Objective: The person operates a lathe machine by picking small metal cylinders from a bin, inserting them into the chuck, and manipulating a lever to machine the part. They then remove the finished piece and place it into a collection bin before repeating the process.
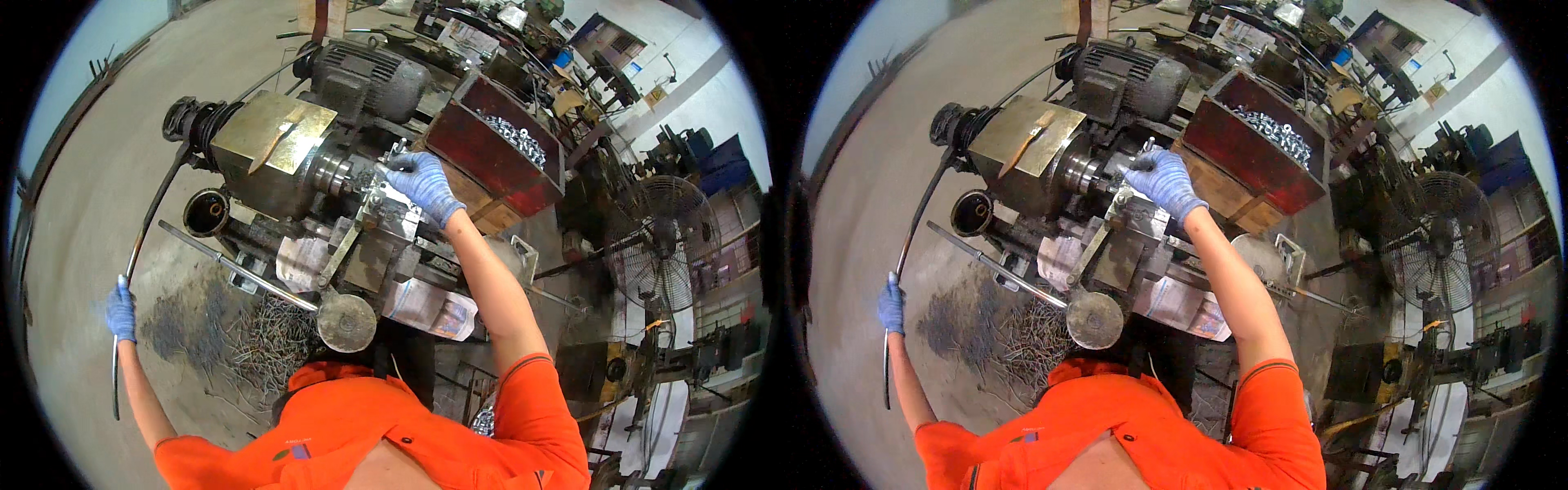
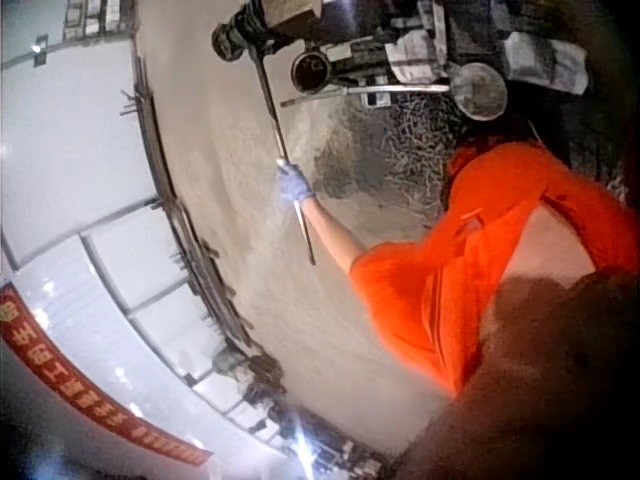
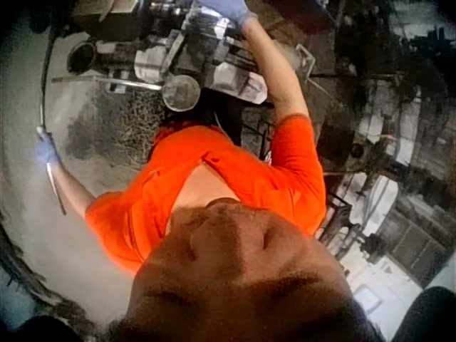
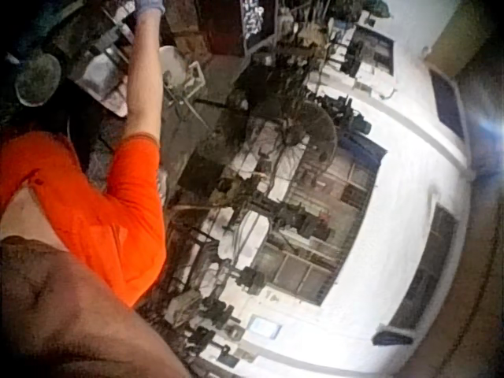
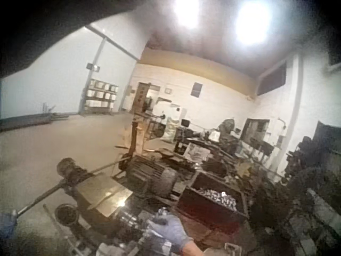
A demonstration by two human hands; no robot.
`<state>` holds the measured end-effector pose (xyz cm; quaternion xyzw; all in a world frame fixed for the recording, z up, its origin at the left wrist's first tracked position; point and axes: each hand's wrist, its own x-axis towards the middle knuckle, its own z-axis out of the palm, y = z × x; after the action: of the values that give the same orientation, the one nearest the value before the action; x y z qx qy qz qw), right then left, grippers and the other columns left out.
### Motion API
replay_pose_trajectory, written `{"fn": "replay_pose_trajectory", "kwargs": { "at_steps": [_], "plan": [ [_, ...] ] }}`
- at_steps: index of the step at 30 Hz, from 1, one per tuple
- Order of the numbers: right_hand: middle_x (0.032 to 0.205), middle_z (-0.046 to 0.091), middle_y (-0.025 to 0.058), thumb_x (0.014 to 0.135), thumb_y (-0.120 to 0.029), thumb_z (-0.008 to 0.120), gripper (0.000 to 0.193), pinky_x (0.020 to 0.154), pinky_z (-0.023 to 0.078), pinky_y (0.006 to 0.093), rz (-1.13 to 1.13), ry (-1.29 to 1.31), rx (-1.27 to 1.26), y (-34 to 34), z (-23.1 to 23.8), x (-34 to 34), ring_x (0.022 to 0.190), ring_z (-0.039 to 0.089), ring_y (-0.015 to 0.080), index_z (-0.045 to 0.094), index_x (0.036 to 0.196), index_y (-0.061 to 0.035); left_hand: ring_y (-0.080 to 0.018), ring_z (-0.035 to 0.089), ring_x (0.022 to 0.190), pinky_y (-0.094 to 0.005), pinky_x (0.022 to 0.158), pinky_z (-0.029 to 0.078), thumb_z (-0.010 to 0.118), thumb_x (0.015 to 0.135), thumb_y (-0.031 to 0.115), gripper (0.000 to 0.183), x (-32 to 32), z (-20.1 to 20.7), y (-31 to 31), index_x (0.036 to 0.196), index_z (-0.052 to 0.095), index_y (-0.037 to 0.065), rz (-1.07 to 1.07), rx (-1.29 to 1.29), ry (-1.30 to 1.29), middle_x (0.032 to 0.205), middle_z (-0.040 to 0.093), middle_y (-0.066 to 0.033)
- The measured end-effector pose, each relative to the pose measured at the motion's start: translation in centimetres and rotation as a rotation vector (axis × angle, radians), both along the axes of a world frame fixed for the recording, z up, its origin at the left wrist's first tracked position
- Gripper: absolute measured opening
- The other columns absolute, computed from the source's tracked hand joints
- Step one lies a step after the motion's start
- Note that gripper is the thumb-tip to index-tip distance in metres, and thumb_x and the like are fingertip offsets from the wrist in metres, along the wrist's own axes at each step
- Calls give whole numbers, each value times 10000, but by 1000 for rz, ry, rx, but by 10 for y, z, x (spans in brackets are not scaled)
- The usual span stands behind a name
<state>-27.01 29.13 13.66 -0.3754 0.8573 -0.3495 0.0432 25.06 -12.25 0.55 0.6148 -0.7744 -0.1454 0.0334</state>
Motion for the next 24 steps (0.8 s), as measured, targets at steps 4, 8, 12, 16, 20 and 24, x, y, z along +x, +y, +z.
{"fn": "replay_pose_trajectory", "kwargs": {
  "at_steps": [4,8,12,16,20,24],
  "plan": [
    [846,676,135,719,-437,670,391,756,507,325,31,9,195,0,22,20,792,654,261,706,865,-76,-369,607,822,-453,732,464,267,882,631,657,-31,10,33,938,652,101,-7,-432,30,881,648,-175],
    [828,675,101,692,-547,636,463,769,492,356,217,289,257,-27,9,35,807,638,282,714,854,-120,-383,596,833,-475,714,447,318,874,623,625,-31,20,11,889,642,90,-17,-247,58,867,637,-183],
    [787,654,175,695,-587,592,536,824,433,373,253,279,433,-43,7,47,798,626,310,698,796,-71,-383,598,839,-473,716,450,352,865,613,598,-48,24,77,883,626,83,-6,-293,-2,872,634,-190],
    [799,656,169,703,-601,570,563,845,411,383,218,371,559,-53,3,53,795,625,315,695,819,-65,-378,606,850,-464,732,463,434,831,600,561,-88,60,168,916,618,77,72,-175,-48,885,636,-197],
    [839,659,170,710,-589,576,569,839,429,391,247,397,610,-54,0,51,845,620,337,684,871,-54,-379,602,861,-459,738,458,540,802,519,483,-81,52,162,942,627,65,51,-169,25,907,631,-208],
    [849,659,170,717,-540,610,535,791,485,400,189,345,618,-52,1,49,830,628,330,671,917,-48,-360,612,872,-449,754,464,555,803,472,446,-80,44,146,995,615,75,-45,-229,6,938,642,-183]
  ]
}}
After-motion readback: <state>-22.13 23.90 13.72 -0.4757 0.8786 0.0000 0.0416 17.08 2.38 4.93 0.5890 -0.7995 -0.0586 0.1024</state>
